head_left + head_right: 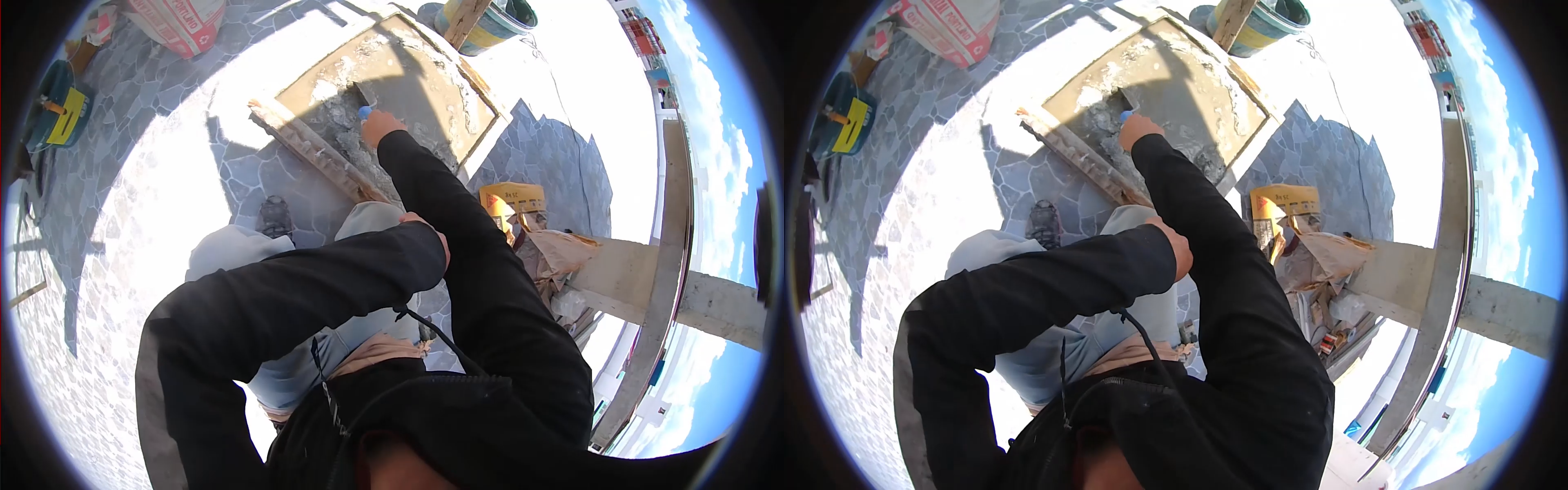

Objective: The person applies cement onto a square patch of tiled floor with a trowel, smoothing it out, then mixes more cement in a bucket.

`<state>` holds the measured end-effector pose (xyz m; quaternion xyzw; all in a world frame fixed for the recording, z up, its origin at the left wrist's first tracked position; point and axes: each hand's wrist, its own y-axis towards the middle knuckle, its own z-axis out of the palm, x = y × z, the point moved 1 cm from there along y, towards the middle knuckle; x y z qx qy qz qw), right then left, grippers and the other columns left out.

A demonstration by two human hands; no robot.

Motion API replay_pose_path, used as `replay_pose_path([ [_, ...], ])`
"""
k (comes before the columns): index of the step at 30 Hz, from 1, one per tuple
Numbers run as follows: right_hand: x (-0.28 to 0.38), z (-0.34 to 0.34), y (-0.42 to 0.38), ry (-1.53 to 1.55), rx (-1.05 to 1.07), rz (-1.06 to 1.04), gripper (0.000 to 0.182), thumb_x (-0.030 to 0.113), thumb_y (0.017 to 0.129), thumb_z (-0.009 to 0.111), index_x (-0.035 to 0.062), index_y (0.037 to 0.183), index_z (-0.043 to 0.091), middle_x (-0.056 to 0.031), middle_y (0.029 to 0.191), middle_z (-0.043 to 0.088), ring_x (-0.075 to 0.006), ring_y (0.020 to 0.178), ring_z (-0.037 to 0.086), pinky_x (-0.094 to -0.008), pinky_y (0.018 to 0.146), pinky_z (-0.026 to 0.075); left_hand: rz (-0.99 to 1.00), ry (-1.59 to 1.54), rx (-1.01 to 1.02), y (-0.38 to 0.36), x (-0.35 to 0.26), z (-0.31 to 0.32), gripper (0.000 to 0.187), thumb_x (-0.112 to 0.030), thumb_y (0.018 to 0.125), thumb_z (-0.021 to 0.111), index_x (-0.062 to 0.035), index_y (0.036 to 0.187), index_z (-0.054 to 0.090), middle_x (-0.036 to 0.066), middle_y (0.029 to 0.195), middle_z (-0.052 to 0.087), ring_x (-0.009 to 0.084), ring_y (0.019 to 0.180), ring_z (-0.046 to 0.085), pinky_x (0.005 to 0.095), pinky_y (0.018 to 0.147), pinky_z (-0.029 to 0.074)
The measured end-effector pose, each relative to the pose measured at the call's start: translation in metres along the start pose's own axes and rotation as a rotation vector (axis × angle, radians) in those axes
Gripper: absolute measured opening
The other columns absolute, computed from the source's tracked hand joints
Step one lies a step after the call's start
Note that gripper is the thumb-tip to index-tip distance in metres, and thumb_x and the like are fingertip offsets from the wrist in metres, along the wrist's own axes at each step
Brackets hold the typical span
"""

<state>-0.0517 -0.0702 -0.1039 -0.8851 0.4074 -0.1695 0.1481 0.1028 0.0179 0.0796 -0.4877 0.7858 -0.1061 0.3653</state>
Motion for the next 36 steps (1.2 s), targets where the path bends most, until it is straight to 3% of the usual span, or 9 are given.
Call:
replay_pose_path([
  [2, -0.005, -0.008, -0.004, 0.021, 0.003, 0.016, 0.034, 0.024, 0.083, 0.049, 0.0021, 0.105, 0.063, -0.0207, 0.108, 0.062, -0.0358, 0.103, 0.059, -0.0442, 0.088, 0.046, -0.097, 0.004, 0.166, 0.013, 0.0, 0.006, 0.037, -0.027, 0.083, 0.06, -0.0185, 0.119, 0.06, 0.003, 0.122, 0.058, 0.0279, 0.114, 0.054, 0.0567, 0.092, 0.038],
  [6, -0.027, -0.016, -0.012, -0.037, 0.06, -0.027, 0.033, 0.025, 0.083, 0.05, 0.0032, 0.103, 0.064, -0.0199, 0.108, 0.062, -0.0353, 0.101, 0.06, -0.0436, 0.086, 0.047, 0.003, 0.032, -0.108, 0.004, -0.003, 0.019, 0.023, -0.013, 0.081, 0.054, -0.0096, 0.1, 0.068, 0.01, 0.097, 0.067, 0.0233, 0.092, 0.065, 0.0403, 0.073, 0.049],
  [11, -0.076, -0.038, -0.01, -0.104, -0.024, -0.158, 0.036, 0.029, 0.082, 0.052, -0.0018, 0.097, 0.063, -0.0199, 0.096, 0.066, -0.0338, 0.087, 0.065, -0.042, 0.075, 0.051, -0.041, 0.035, -0.067, -0.01, 0.0, 0.011, 0.02, -0.015, 0.08, 0.057, -0.0109, 0.097, 0.067, 0.009, 0.097, 0.067, 0.0233, 0.092, 0.065, 0.0417, 0.076, 0.047],
  [20, -0.129, 0.006, 0.038, 0.309, -0.022, 0.2, 0.044, 0.035, 0.086, 0.049, -0.0075, 0.09, 0.057, -0.015, 0.067, 0.062, -0.0267, 0.053, 0.06, -0.0388, 0.05, 0.048, -0.034, 0.077, -0.046, -0.004, 0.0, 0.012, 0.023, -0.016, 0.08, 0.058, -0.0107, 0.101, 0.066, 0.008, 0.099, 0.066, 0.0234, 0.093, 0.064, 0.0418, 0.075, 0.047],
  [22, -0.122, 0.017, 0.038, 1.343, 0.158, 0.437, 0.041, 0.038, 0.087, 0.05, -0.0027, 0.088, 0.053, -0.0086, 0.066, 0.057, -0.0214, 0.05, 0.055, -0.0362, 0.045, 0.045, -0.034, 0.063, -0.007, -0.002, 0.001, 0.013, 0.024, -0.017, 0.079, 0.059, -0.0105, 0.102, 0.065, 0.008, 0.101, 0.066, 0.0233, 0.094, 0.064, 0.041, 0.074, 0.048],
  [25, -0.144, 0.038, 0.059, 1.735, 0.579, 0.452, 0.037, 0.04, 0.087, 0.05, 0.0027, 0.088, 0.048, -0.004, 0.066, 0.052, -0.0173, 0.05, 0.051, -0.0333, 0.043, 0.042, -0.019, 0.083, -0.068, -0.003, -0.001, 0.01, 0.025, -0.018, 0.079, 0.06, -0.0098, 0.102, 0.066, 0.009, 0.101, 0.066, 0.0231, 0.094, 0.064, 0.0396, 0.072, 0.049],
  [26, -0.14, 0.027, 0.051, 1.732, 0.573, 0.445, 0.037, 0.04, 0.087, 0.05, 0.0027, 0.088, 0.048, -0.004, 0.066, 0.052, -0.0173, 0.05, 0.051, -0.0333, 0.043, 0.042, -0.011, 0.06, -0.055, -0.009, -0.002, 0.003, 0.025, -0.019, 0.079, 0.061, -0.0093, 0.101, 0.066, 0.009, 0.102, 0.066, 0.0233, 0.094, 0.064, 0.0399, 0.072, 0.049],
  [30, -0.134, -0.034, 0.029, -0.015, -0.006, 0.022, 0.041, 0.036, 0.083, 0.052, -0.0036, 0.081, 0.065, -0.0194, 0.071, 0.064, -0.0263, 0.063, 0.065, -0.0384, 0.054, 0.049, -0.043, 0.041, -0.06, -0.012, 0.003, 0.005, 0.025, -0.019, 0.079, 0.061, -0.0084, 0.102, 0.066, 0.01, 0.103, 0.065, 0.0246, 0.095, 0.064, 0.0409, 0.076, 0.048],
  [36, -0.145, -0.087, -0.04, 0.278, -0.032, 0.058, 0.039, 0.035, 0.081, 0.054, -0.004, 0.079, 0.058, -0.0161, 0.069, 0.063, -0.0261, 0.052, 0.062, -0.0362, 0.054, 0.051, -0.046, 0.007, -0.066, -0.016, 0.013, 0.012, 0.026, -0.019, 0.079, 0.062, -0.007, 0.102, 0.065, 0.011, 0.102, 0.066, 0.0261, 0.095, 0.064, 0.0419, 0.078, 0.046],
])
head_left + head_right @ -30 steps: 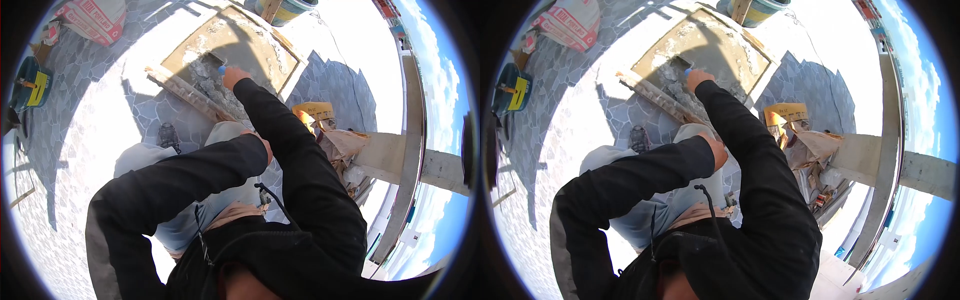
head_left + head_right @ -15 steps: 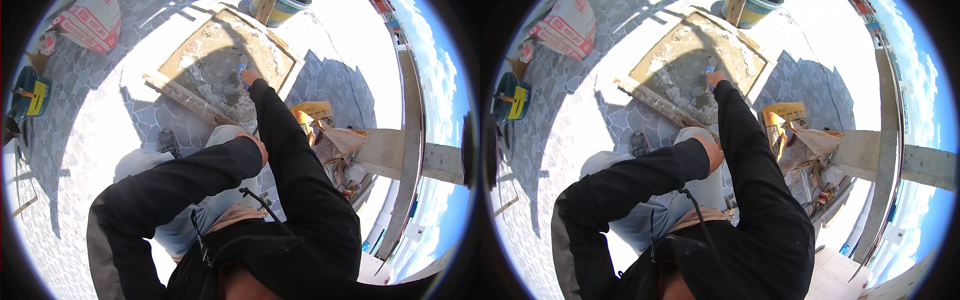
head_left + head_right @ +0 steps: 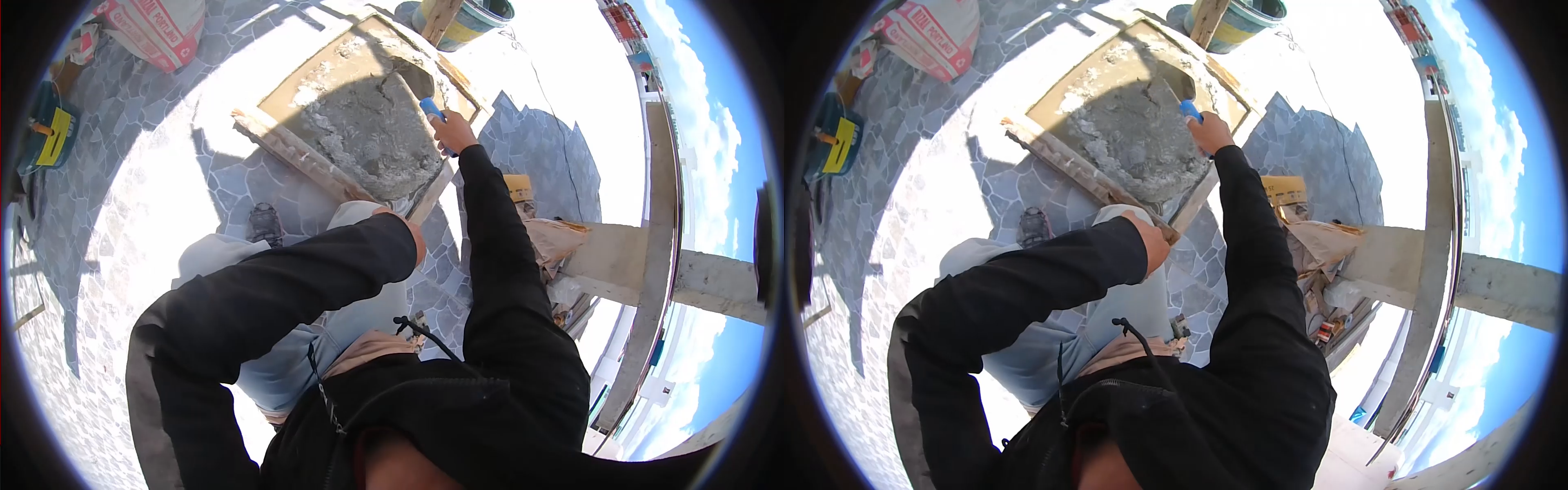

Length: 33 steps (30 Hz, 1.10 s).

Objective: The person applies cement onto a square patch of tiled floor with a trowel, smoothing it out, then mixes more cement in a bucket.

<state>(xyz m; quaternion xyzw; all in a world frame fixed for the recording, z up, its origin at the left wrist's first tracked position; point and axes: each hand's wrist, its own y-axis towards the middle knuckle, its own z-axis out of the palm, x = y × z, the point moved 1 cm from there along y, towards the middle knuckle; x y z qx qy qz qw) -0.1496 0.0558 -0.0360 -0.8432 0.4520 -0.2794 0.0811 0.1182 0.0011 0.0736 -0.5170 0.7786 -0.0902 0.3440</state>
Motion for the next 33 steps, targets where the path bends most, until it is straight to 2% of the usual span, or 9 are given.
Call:
replay_pose_path([
  [3, -0.018, 0.03, -0.007, 0.328, -0.112, 0.039, 0.038, 0.032, 0.079, 0.058, -0.005, 0.084, 0.054, -0.0111, 0.063, 0.061, -0.0216, 0.052, 0.062, -0.0356, 0.05, 0.049, -0.002, 0.048, 0.028, 0.001, 0.0, -0.006, 0.027, -0.018, 0.078, 0.062, -0.0064, 0.102, 0.065, 0.011, 0.102, 0.066, 0.0257, 0.095, 0.064, 0.0414, 0.078, 0.046],
  [7, -0.032, 0.047, 0.0, 0.101, 0.093, 0.066, 0.041, 0.035, 0.078, 0.056, -0.0049, 0.087, 0.056, -0.0141, 0.065, 0.062, -0.0253, 0.056, 0.063, -0.038, 0.054, 0.049, 0.041, 0.045, 0.07, 0.004, -0.007, -0.007, 0.026, -0.019, 0.078, 0.062, -0.0069, 0.102, 0.065, 0.011, 0.101, 0.066, 0.0254, 0.095, 0.064, 0.0416, 0.078, 0.046],
  [9, -0.034, 0.056, -0.008, 0.176, -0.194, 0.023, 0.036, 0.033, 0.079, 0.055, -0.0023, 0.075, 0.054, -0.0127, 0.058, 0.059, -0.0235, 0.052, 0.06, -0.0374, 0.051, 0.047, 0.029, 0.037, 0.037, 0.003, -0.012, -0.004, 0.026, -0.02, 0.077, 0.063, -0.0082, 0.1, 0.065, 0.011, 0.098, 0.067, 0.0255, 0.094, 0.064, 0.042, 0.078, 0.046],
  [12, -0.042, 0.059, -0.008, -0.024, -0.249, 0.003, 0.038, 0.035, 0.078, 0.055, -0.0038, 0.078, 0.055, -0.0152, 0.059, 0.059, -0.027, 0.055, 0.062, -0.0379, 0.054, 0.048, 0.075, 0.01, 0.038, 0.001, -0.014, 0.002, 0.025, -0.022, 0.077, 0.064, -0.0094, 0.098, 0.065, 0.011, 0.097, 0.066, 0.0257, 0.093, 0.064, 0.042, 0.078, 0.045],
  [13, -0.041, 0.04, -0.015, -0.047, 0.079, 0.105, 0.044, 0.038, 0.077, 0.053, -0.0036, 0.091, 0.056, -0.0264, 0.084, 0.063, -0.0384, 0.081, 0.063, -0.0439, 0.071, 0.049, 0.09, 0.008, 0.047, 0.002, -0.014, 0.006, 0.025, -0.022, 0.077, 0.064, -0.0094, 0.098, 0.065, 0.011, 0.097, 0.066, 0.0257, 0.093, 0.064, 0.042, 0.078, 0.045],
  [16, -0.074, 0.05, -0.027, -0.146, -0.151, 0.125, 0.043, 0.039, 0.078, 0.054, -0.0015, 0.093, 0.055, -0.0286, 0.091, 0.061, -0.0408, 0.09, 0.06, -0.045, 0.077, 0.047, 0.051, 0.005, 0.043, 0.001, -0.007, 0.012, 0.026, -0.022, 0.076, 0.065, -0.0104, 0.099, 0.063, 0.011, 0.097, 0.065, 0.0262, 0.093, 0.063, 0.0421, 0.08, 0.044],
  [20, -0.112, 0.044, -0.055, -0.35, -0.129, 0.159, 0.04, 0.034, 0.076, 0.058, 0.001, 0.097, 0.052, -0.0253, 0.093, 0.062, -0.0408, 0.091, 0.06, -0.047, 0.08, 0.046, 0.055, -0.012, 0.071, -0.009, -0.007, 0.015, 0.025, -0.021, 0.076, 0.065, -0.0105, 0.098, 0.061, 0.011, 0.096, 0.064, 0.0269, 0.09, 0.062, 0.042, 0.079, 0.043],
  [26, -0.188, 0.075, -0.073, -0.266, -0.196, 0.361, 0.034, 0.023, 0.076, 0.056, 0.0039, 0.103, 0.048, -0.0215, 0.101, 0.061, -0.039, 0.096, 0.059, -0.0481, 0.083, 0.045, 0.037, -0.017, 0.02, -0.008, -0.004, 0.022, 0.024, -0.021, 0.076, 0.065, -0.0098, 0.096, 0.061, 0.012, 0.092, 0.063, 0.0278, 0.086, 0.062, 0.0416, 0.077, 0.043],
  [33, -0.233, 0.117, -0.061, -0.26, -0.164, 0.456, 0.03, 0.009, 0.08, 0.05, 0.004, 0.108, 0.039, -0.0272, 0.109, 0.056, -0.0393, 0.103, 0.057, -0.0478, 0.085, 0.046, 0.105, 0.002, 0.068, 0.0, -0.01, 0.028, 0.025, -0.024, 0.078, 0.065, -0.0088, 0.097, 0.06, 0.012, 0.09, 0.062, 0.028, 0.086, 0.061, 0.0419, 0.076, 0.042],
])
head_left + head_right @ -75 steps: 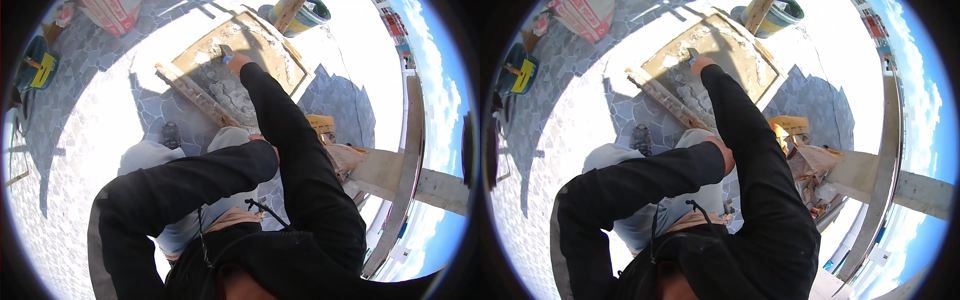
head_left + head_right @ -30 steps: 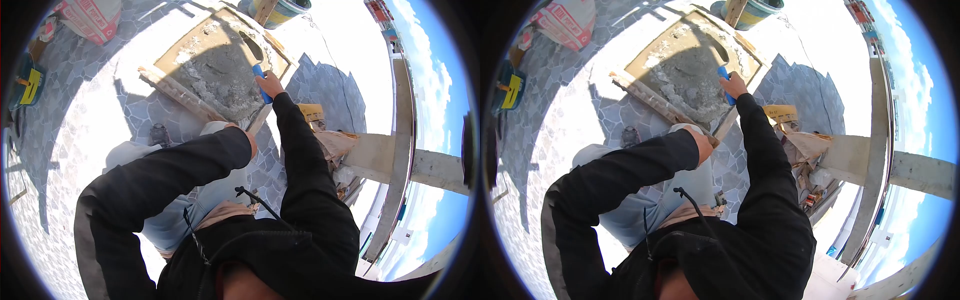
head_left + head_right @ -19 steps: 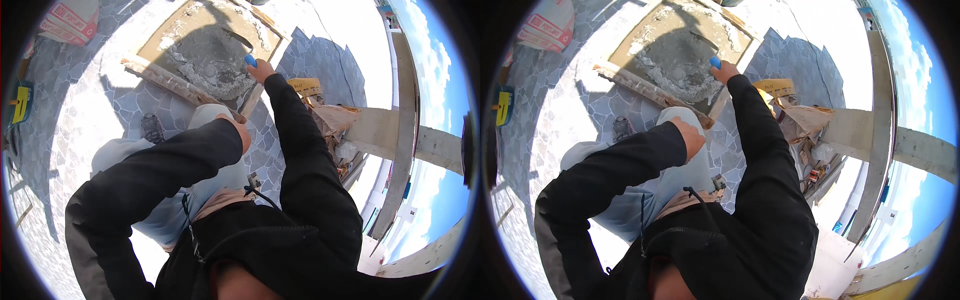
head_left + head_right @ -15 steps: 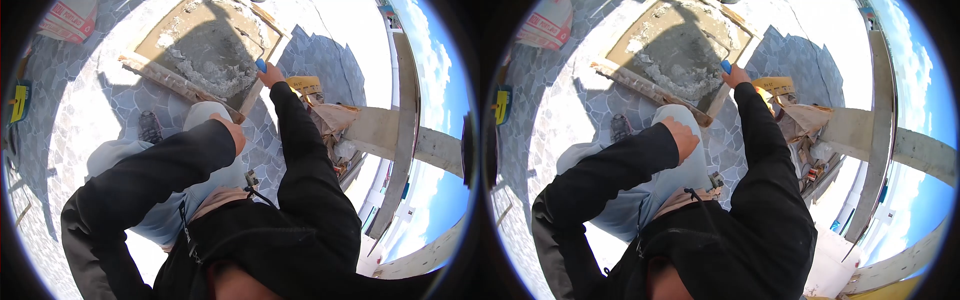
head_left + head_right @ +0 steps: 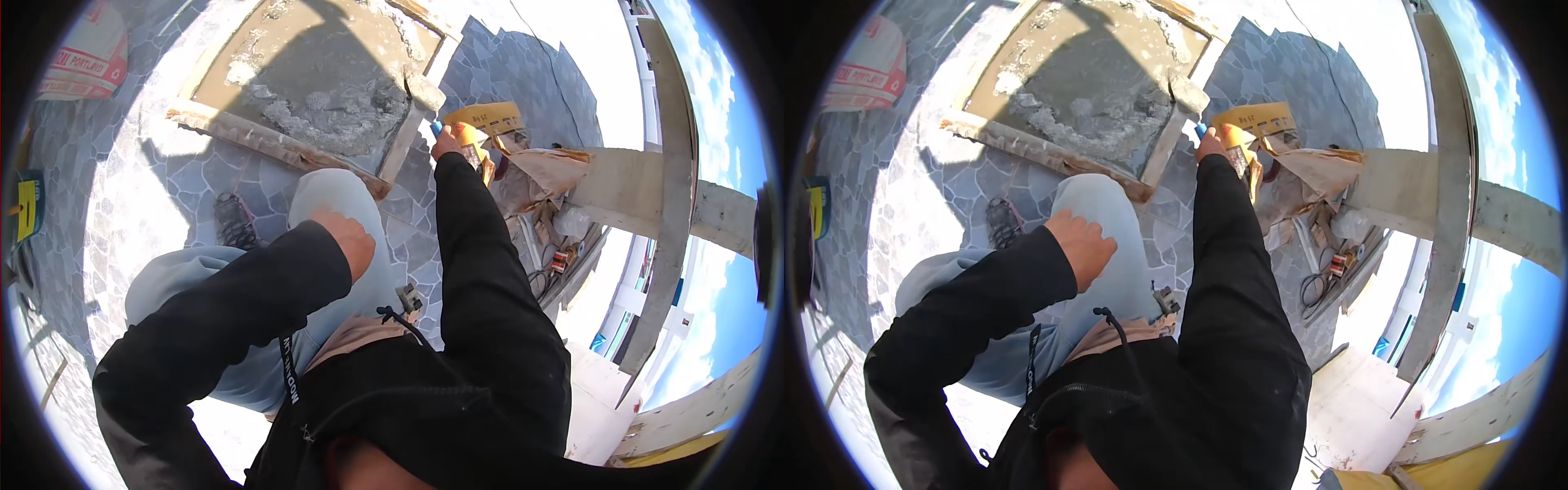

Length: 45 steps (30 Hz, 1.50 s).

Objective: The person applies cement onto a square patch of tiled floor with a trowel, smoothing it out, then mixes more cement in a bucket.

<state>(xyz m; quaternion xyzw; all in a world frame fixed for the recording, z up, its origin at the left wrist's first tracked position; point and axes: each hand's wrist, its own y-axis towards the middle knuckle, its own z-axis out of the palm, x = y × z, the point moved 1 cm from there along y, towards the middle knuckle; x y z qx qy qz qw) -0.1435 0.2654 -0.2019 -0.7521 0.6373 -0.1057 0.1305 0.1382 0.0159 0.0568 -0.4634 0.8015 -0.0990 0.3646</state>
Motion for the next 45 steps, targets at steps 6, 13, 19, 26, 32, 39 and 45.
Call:
replay_pose_path([
  [6, -0.031, -0.016, -0.016, -0.071, 0.03, -0.039, 0.029, 0.007, 0.079, 0.048, 0.0023, 0.106, 0.039, -0.0284, 0.102, 0.059, -0.0413, 0.098, 0.058, -0.0481, 0.083, 0.046, -0.001, 0.013, -0.018, 0.003, -0.003, 0.002, 0.027, -0.026, 0.079, 0.064, -0.0084, 0.1, 0.059, 0.013, 0.091, 0.062, 0.0285, 0.085, 0.061, 0.0413, 0.074, 0.043],
  [13, -0.07, -0.097, -0.045, -0.147, -0.011, -0.19, 0.034, 0.016, 0.074, 0.054, 0.0019, 0.105, 0.05, -0.0236, 0.095, 0.061, -0.0391, 0.094, 0.058, -0.0455, 0.078, 0.046, -0.101, -0.059, -0.091, -0.02, 0.018, -0.002, 0.028, -0.027, 0.08, 0.064, -0.0088, 0.1, 0.059, 0.013, 0.093, 0.062, 0.0285, 0.086, 0.061, 0.0419, 0.075, 0.043],
  [19, -0.007, -0.114, 0.0, 0.599, 0.241, -0.147, 0.032, 0.035, 0.081, 0.053, 0.0029, 0.083, 0.055, -0.0082, 0.062, 0.054, -0.0196, 0.051, 0.055, -0.034, 0.045, 0.043, -0.112, 0.055, 0.04, 0.005, 0.013, 0.003, 0.028, -0.028, 0.08, 0.064, -0.01, 0.102, 0.06, 0.013, 0.097, 0.063, 0.0284, 0.09, 0.062, 0.0416, 0.079, 0.043],
  [26, 0.022, -0.095, 0.017, 0.876, 0.538, 0.234, 0.033, 0.038, 0.087, 0.049, 0.0051, 0.083, 0.051, -0.0057, 0.057, 0.05, -0.016, 0.041, 0.05, -0.0328, 0.036, 0.04, -0.044, 0.06, 0.108, 0.027, -0.006, 0.002, 0.028, -0.027, 0.08, 0.063, -0.0104, 0.103, 0.06, 0.012, 0.101, 0.063, 0.0269, 0.094, 0.062, 0.042, 0.08, 0.044],
  [32, -0.026, -0.154, 0.03, 0.315, 0.577, 0.156, 0.036, 0.041, 0.087, 0.047, 0.0064, 0.089, 0.056, -0.0093, 0.061, 0.054, -0.0192, 0.046, 0.054, -0.0371, 0.043, 0.046, -0.085, 0.02, 0.071, 0.02, 0.004, -0.004, 0.03, -0.027, 0.078, 0.065, -0.0109, 0.103, 0.061, 0.011, 0.101, 0.063, 0.0271, 0.095, 0.062, 0.0422, 0.082, 0.044],
  [39, 0.019, -0.242, -0.03, -0.519, 0.051, -0.585, 0.025, 0.019, 0.079, 0.06, 0.0048, 0.1, 0.062, -0.0144, 0.091, 0.061, -0.0297, 0.092, 0.061, -0.0397, 0.074, 0.05, -0.074, 0.012, 0.02, 0.015, 0.008, -0.004, 0.027, -0.024, 0.077, 0.064, -0.0112, 0.101, 0.063, 0.011, 0.101, 0.064, 0.0262, 0.094, 0.063, 0.0422, 0.081, 0.044],
  [45, 0.072, -0.25, -0.043, -0.848, 0.027, -0.645, 0.032, 0.01, 0.074, 0.063, 0.0139, 0.105, 0.064, -0.0111, 0.097, 0.06, -0.0278, 0.094, 0.061, -0.0385, 0.075, 0.051, -0.059, 0.044, 0.051, 0.026, -0.005, -0.007, 0.018, -0.017, 0.077, 0.061, -0.0098, 0.092, 0.068, 0.01, 0.098, 0.066, 0.0253, 0.091, 0.065, 0.0415, 0.08, 0.044],
])
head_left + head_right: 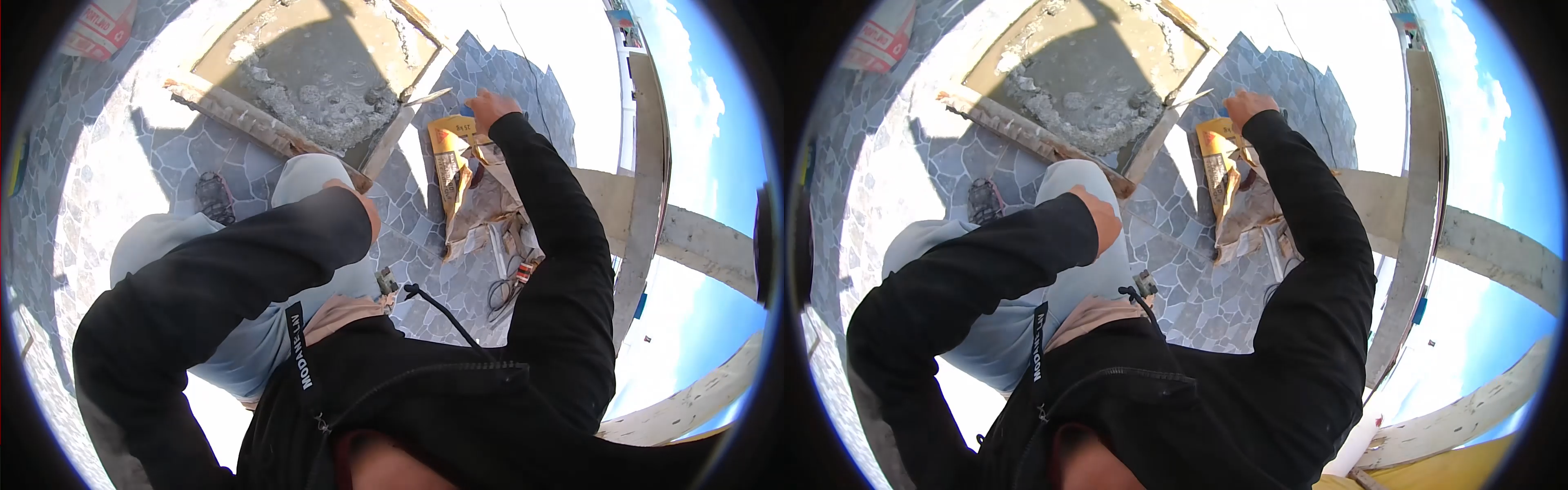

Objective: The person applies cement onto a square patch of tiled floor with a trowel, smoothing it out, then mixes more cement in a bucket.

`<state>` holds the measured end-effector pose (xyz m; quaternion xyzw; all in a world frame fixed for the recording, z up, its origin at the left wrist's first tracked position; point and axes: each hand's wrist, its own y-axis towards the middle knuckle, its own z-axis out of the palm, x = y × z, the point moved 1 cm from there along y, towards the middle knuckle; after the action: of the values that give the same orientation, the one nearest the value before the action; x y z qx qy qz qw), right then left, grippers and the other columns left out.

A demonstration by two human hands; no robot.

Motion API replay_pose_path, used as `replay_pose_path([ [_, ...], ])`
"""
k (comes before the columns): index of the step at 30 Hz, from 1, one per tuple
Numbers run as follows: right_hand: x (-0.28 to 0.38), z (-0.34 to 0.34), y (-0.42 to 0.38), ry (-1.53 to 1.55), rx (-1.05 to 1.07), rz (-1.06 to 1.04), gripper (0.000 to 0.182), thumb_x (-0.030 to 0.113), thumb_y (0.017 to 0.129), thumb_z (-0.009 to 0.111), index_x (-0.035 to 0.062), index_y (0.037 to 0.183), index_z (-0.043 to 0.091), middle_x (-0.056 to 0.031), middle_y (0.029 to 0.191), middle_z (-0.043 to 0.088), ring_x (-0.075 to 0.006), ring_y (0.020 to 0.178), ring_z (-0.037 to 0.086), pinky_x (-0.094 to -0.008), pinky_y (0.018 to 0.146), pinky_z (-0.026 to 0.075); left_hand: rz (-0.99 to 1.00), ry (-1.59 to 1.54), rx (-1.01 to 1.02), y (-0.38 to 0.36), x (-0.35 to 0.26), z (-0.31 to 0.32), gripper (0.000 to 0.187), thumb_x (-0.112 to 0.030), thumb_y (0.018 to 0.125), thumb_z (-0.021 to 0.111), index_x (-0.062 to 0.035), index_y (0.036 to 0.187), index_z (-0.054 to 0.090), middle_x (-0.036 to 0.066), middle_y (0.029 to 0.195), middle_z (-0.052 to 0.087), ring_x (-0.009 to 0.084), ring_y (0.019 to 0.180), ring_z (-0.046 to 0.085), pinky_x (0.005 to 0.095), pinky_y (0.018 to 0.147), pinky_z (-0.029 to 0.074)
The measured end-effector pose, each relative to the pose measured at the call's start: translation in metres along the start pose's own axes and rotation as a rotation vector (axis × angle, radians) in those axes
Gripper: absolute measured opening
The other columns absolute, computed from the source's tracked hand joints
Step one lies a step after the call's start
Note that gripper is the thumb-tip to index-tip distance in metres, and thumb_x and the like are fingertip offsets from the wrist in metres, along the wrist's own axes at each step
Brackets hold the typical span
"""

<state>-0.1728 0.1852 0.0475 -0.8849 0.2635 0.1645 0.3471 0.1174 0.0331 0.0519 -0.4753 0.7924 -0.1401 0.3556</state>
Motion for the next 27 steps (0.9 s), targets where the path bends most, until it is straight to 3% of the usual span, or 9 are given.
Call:
replay_pose_path([
  [7, 0.002, -0.012, 0.014, -0.126, 0.068, -0.033, 0.035, 0.007, 0.073, 0.062, 0.0146, 0.107, 0.064, -0.0092, 0.1, 0.058, -0.0281, 0.091, 0.062, -0.039, 0.073, 0.052, -0.01, 0.023, -0.072, -0.001, -0.004, -0.006, 0.019, -0.015, 0.079, 0.058, -0.0095, 0.095, 0.068, 0.009, 0.099, 0.067, 0.024, 0.093, 0.065, 0.0407, 0.08, 0.044],
  [11, 0.005, -0.025, 0.01, -0.046, 0.003, -0.01, 0.035, 0.007, 0.074, 0.061, 0.0153, 0.108, 0.065, -0.0092, 0.1, 0.06, -0.0282, 0.091, 0.062, -0.0393, 0.074, 0.052, 0.001, 0.051, -0.043, -0.006, -0.004, -0.014, 0.02, -0.013, 0.081, 0.056, -0.0089, 0.097, 0.068, 0.009, 0.101, 0.066, 0.0235, 0.094, 0.064, 0.0403, 0.078, 0.045],
  [14, 0.008, -0.017, 0.019, -0.05, 0.082, -0.014, 0.033, 0.009, 0.075, 0.061, 0.0148, 0.107, 0.066, -0.01, 0.1, 0.061, -0.0279, 0.094, 0.062, -0.0391, 0.075, 0.052, 0.025, 0.047, -0.053, 0.0, -0.003, -0.004, 0.021, -0.013, 0.081, 0.055, -0.0085, 0.097, 0.068, 0.009, 0.101, 0.066, 0.0234, 0.095, 0.064, 0.0403, 0.077, 0.046],
  [16, 0.005, -0.004, 0.036, -0.03, 0.021, 0.028, 0.02, 0.013, 0.073, 0.064, 0.0078, 0.093, 0.068, -0.0142, 0.098, 0.065, -0.0299, 0.095, 0.063, -0.0385, 0.073, 0.053, 0.028, 0.04, -0.073, 0.001, -0.002, -0.005, 0.021, -0.013, 0.081, 0.055, -0.0083, 0.097, 0.068, 0.009, 0.101, 0.066, 0.0234, 0.095, 0.064, 0.0403, 0.077, 0.046],
  [19, 0.003, -0.012, 0.055, -0.097, 0.049, 0.083, 0.026, 0.01, 0.077, 0.06, 0.011, 0.103, 0.066, -0.0119, 0.105, 0.062, -0.0276, 0.098, 0.061, -0.0374, 0.078, 0.051, -0.004, 0.025, -0.035, -0.001, -0.005, -0.008, 0.021, -0.013, 0.081, 0.055, -0.0081, 0.097, 0.068, 0.01, 0.102, 0.066, 0.024, 0.095, 0.064, 0.0406, 0.078, 0.047],
  [21, 0.003, -0.011, 0.063, -0.098, -0.001, 0.14, 0.026, 0.011, 0.077, 0.06, 0.011, 0.102, 0.066, -0.0118, 0.105, 0.063, -0.0278, 0.098, 0.062, -0.0373, 0.08, 0.051, -0.026, -0.008, 0.076, 0.0, -0.004, -0.013, 0.033, -0.019, 0.083, 0.059, -0.0145, 0.116, 0.062, 0.004, 0.121, 0.059, 0.0229, 0.111, 0.056, 0.0455, 0.088, 0.044],
  [22, 0.002, -0.014, 0.069, -0.105, -0.051, 0.193, 0.026, 0.012, 0.077, 0.06, 0.0109, 0.102, 0.066, -0.0117, 0.105, 0.063, -0.0279, 0.098, 0.062, -0.0372, 0.081, 0.051, -0.035, -0.005, 0.07, -0.001, -0.002, -0.012, 0.033, -0.019, 0.083, 0.059, -0.0145, 0.116, 0.062, 0.004, 0.121, 0.059, 0.0229, 0.111, 0.056, 0.0455, 0.088, 0.044],
  [24, -0.003, -0.017, 0.07, 0.004, -0.055, 0.213, 0.027, 0.015, 0.076, 0.06, 0.0098, 0.102, 0.066, -0.0122, 0.105, 0.064, -0.0286, 0.097, 0.062, -0.0379, 0.081, 0.05, -0.017, -0.013, -0.091, -0.003, 0.001, -0.009, 0.023, -0.012, 0.08, 0.055, -0.0067, 0.098, 0.068, 0.011, 0.102, 0.066, 0.025, 0.095, 0.064, 0.0409, 0.075, 0.049],
  [27, 0.003, -0.011, 0.073, 0.249, -0.063, 0.263, 0.032, 0.022, 0.074, 0.059, 0.0065, 0.101, 0.065, -0.0142, 0.102, 0.064, -0.0304, 0.096, 0.062, -0.0393, 0.081, 0.049, 0.008, -0.015, -0.074, -0.006, 0.003, -0.012, 0.023, -0.012, 0.08, 0.055, -0.0064, 0.097, 0.068, 0.011, 0.102, 0.066, 0.0249, 0.094, 0.064, 0.0409, 0.074, 0.05],
])
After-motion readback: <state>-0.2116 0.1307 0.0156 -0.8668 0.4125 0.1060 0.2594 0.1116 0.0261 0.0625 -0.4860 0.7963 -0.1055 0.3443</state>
